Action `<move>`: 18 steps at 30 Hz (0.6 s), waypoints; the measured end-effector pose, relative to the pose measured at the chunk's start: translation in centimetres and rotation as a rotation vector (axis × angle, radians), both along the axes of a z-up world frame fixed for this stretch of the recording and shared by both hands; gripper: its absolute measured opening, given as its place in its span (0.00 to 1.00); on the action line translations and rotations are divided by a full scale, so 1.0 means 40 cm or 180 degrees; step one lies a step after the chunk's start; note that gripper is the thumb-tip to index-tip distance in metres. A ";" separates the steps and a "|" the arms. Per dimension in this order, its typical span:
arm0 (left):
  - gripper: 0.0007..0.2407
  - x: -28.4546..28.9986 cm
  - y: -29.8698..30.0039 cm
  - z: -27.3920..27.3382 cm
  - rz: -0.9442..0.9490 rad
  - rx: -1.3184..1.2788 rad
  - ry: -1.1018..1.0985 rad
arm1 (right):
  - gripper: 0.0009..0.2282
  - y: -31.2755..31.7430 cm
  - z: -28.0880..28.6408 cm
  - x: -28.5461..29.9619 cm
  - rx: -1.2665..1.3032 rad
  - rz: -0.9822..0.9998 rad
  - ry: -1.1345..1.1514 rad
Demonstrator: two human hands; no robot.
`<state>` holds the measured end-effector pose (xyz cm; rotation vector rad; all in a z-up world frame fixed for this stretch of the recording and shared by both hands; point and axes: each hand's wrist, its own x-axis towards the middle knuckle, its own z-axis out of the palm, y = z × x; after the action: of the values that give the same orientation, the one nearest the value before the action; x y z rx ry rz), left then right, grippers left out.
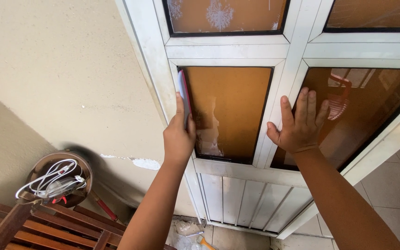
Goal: A person is cleaning a door panel or applying a window film, using a squeegee to smooth the surface and a spray bottle to apply liquid.
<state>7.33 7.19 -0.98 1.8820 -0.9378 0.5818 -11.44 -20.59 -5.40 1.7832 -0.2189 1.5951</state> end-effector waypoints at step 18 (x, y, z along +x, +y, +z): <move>0.24 -0.214 -0.159 0.039 -0.0842 0.0013 -0.0908 | 0.33 0.006 0.007 0.003 0.0017 0.0021 0.0015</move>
<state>-1.23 0.84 0.56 1.6679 -1.3497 0.6969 -11.32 -20.36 -5.12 1.7933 -0.2154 1.5960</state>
